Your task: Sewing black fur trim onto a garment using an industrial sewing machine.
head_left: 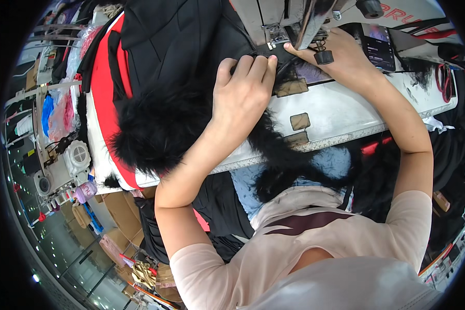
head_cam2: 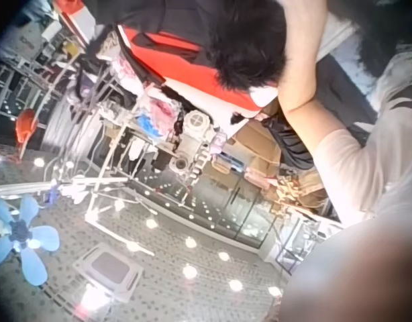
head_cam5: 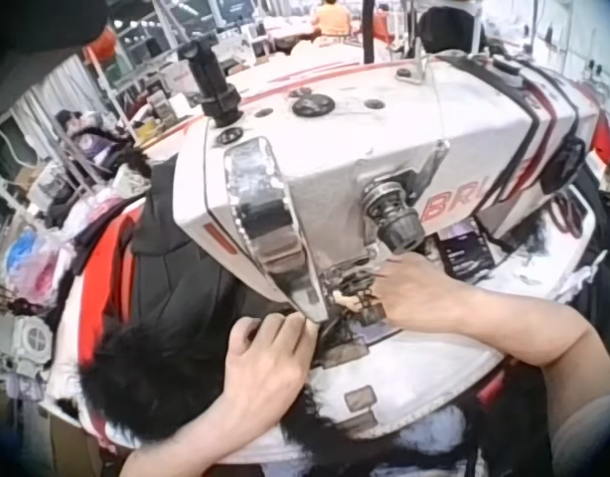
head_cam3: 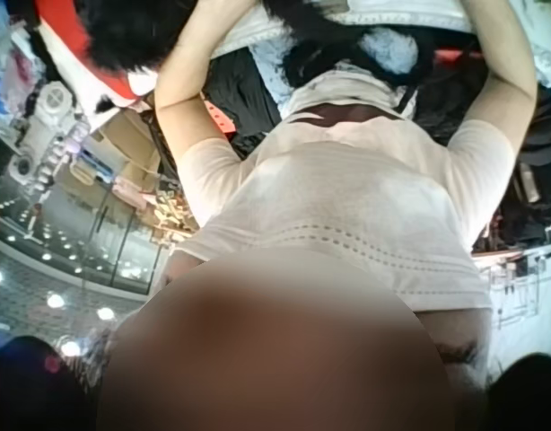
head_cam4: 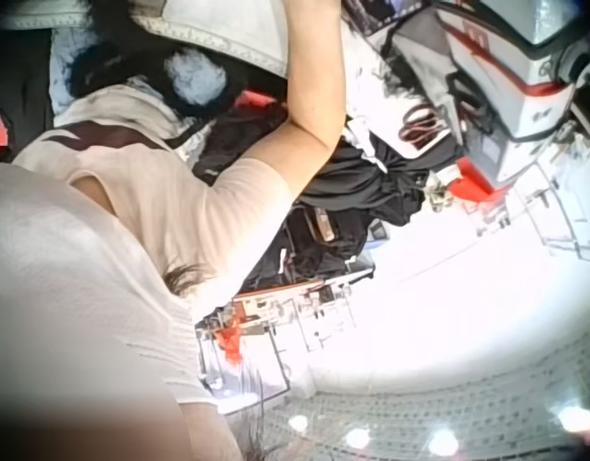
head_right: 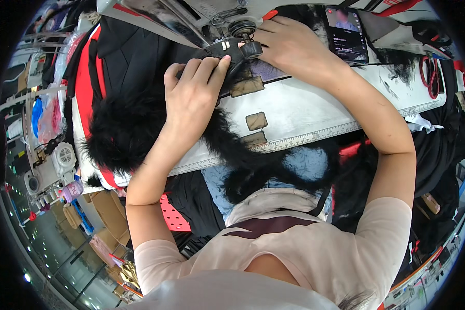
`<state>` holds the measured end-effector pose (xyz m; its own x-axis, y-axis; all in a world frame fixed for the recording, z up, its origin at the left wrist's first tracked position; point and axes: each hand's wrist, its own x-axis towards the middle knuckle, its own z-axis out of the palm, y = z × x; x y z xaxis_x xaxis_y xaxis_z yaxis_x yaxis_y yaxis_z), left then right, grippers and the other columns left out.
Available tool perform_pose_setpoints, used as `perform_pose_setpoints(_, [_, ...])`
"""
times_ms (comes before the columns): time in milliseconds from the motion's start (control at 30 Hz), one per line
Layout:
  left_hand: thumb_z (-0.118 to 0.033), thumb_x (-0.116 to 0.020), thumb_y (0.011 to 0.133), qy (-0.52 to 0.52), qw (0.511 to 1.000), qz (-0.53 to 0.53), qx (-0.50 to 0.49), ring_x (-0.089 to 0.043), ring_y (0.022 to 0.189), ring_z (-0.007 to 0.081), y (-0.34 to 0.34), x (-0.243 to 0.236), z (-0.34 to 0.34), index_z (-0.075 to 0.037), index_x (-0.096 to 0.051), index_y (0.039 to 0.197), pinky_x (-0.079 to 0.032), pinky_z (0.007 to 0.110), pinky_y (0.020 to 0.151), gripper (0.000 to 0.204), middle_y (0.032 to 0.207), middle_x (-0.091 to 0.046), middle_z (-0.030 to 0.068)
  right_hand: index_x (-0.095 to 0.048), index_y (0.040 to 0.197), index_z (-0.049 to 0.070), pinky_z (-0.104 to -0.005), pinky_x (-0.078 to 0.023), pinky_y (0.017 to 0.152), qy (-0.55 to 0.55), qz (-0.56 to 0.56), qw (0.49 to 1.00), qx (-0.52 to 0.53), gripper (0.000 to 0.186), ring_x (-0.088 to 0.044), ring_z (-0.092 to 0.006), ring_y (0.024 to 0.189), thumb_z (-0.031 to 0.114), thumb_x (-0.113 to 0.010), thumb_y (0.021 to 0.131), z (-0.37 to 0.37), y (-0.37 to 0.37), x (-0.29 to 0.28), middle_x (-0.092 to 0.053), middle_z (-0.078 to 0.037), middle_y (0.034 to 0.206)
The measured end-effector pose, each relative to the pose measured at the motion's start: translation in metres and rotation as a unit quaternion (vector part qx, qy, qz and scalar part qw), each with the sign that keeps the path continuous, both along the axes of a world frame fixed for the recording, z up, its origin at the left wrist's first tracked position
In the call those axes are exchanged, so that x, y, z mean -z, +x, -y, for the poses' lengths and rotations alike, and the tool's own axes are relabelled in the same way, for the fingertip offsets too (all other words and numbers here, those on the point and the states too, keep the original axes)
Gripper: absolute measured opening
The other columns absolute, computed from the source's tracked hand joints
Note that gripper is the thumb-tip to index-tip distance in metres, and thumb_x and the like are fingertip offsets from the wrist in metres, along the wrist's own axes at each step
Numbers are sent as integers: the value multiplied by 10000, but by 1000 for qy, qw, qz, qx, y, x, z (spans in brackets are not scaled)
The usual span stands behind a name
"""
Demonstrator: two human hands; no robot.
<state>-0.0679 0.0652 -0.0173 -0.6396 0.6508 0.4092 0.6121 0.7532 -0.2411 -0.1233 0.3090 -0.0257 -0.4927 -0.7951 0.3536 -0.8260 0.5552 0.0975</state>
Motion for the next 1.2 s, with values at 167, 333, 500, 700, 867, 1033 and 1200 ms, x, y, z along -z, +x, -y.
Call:
perform_pose_setpoints(167, [-100, -645, 804, 33, 999, 15, -23, -546, 858, 162, 0, 2, -4, -98, -704, 1088, -371, 357, 906, 290, 873, -544, 3, -662, 1290, 229, -423, -497, 884, -26, 3, 999, -19, 513, -641, -312, 1033, 60, -639, 806, -2, -3, 2, -703, -80, 1132])
perform_pose_setpoints(333, [-89, -634, 788, 85, 994, 68, -28, -545, 882, 176, 0, 3, -8, -111, -675, 1042, -360, 377, 918, 258, 890, -547, 9, -720, 919, 58, -374, -481, 965, -62, -26, 998, -5, 196, -609, -241, 1054, 111, -648, 744, -2, -2, -3, -658, -54, 1036])
perform_pose_setpoints(500, [-124, -612, 790, 80, 996, 2, -38, -553, 915, 177, 0, 6, -22, -122, -637, 950, -358, 398, 946, 161, 924, -566, 10, -711, 988, 54, -363, -478, 955, -44, -1, 999, 6, 256, -603, -241, 1077, 97, -656, 741, -4, 2, -7, -665, -60, 1065])
perform_pose_setpoints(700, [-132, -623, 761, 0, 998, -35, -44, -555, 854, 152, 0, 6, -15, -126, -618, 926, -390, 323, 868, 165, 944, -583, -2, -703, 991, 62, -355, -482, 927, -71, -6, 997, -14, 239, -594, -226, 1131, 117, -652, 764, 6, -2, 1, -678, -40, 1127])
perform_pose_setpoints(867, [-121, -634, 763, 17, 999, -5, -41, -572, 888, 142, 4, 6, -13, -108, -667, 1056, -389, 320, 849, 295, 1084, -635, -24, -681, 971, 75, -326, -488, 905, -61, -29, 998, -19, 205, -593, -202, 1111, 164, -623, 796, 3, -4, 4, -659, -5, 1155])
perform_pose_setpoints(1033, [-123, -634, 790, -2, 997, -5, -82, -588, 881, 146, 12, 7, -6, -106, -712, 1131, -397, 315, 842, 350, 1181, -686, -6, -673, 981, 82, -324, -502, 892, -103, -42, 993, -30, 221, -592, -183, 1102, 163, -630, 780, 13, 0, 7, -646, 16, 1162])
perform_pose_setpoints(1200, [-121, -641, 777, 16, 999, -7, -47, -618, 960, 143, 12, 9, -4, -63, -730, 1094, -413, 316, 857, 335, 1192, -712, 39, -710, 912, 84, -331, -515, 880, -74, -51, 996, 7, 197, -585, -185, 1105, 137, -648, 732, 3, 6, 9, -641, 15, 1125])
